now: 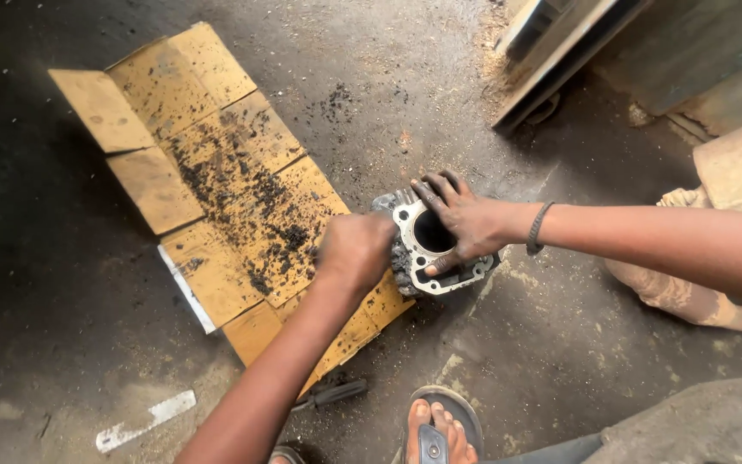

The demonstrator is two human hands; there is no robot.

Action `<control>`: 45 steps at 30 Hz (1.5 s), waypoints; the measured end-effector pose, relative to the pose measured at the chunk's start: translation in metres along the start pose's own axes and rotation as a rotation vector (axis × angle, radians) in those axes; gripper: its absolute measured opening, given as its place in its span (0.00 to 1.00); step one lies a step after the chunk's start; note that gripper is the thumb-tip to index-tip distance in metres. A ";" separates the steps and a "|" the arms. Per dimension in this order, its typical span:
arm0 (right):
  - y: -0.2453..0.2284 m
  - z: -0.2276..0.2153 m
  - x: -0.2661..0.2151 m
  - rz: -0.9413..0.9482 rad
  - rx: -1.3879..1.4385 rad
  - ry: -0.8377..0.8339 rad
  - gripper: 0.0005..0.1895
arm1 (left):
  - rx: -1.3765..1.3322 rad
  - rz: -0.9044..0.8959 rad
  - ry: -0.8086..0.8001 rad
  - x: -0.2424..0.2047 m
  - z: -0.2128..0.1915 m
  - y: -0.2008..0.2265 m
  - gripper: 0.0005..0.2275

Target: Inspecting and cleaning a mechanical engine cylinder head in an auto repair shop.

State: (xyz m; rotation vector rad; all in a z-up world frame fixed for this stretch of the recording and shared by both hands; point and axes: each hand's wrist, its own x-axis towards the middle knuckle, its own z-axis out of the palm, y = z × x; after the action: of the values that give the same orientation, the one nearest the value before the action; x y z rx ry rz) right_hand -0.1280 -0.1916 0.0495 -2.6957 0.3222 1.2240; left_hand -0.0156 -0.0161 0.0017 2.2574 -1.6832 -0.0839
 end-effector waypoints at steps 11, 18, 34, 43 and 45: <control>-0.008 -0.007 -0.002 0.012 -0.040 -0.016 0.80 | -0.073 -0.048 -0.053 -0.013 0.001 -0.020 0.06; -0.004 -0.008 0.009 0.047 -0.061 -0.099 0.82 | -0.169 -0.066 0.132 -0.001 0.014 -0.008 0.04; -0.010 -0.009 0.006 0.049 -0.007 -0.076 0.82 | -0.025 -0.249 -0.163 -0.010 -0.017 0.016 0.10; -0.015 -0.014 0.003 0.109 -0.008 -0.112 0.81 | -0.028 -0.412 -0.339 -0.002 -0.036 0.028 0.09; -0.016 -0.015 0.003 0.060 -0.025 -0.103 0.81 | -0.037 -0.445 -0.330 -0.008 -0.033 0.028 0.10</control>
State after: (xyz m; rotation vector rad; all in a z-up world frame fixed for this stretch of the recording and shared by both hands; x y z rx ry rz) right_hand -0.1112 -0.1805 0.0582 -2.6491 0.3787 1.3872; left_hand -0.0361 -0.0087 0.0398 2.6595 -1.2629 -0.6120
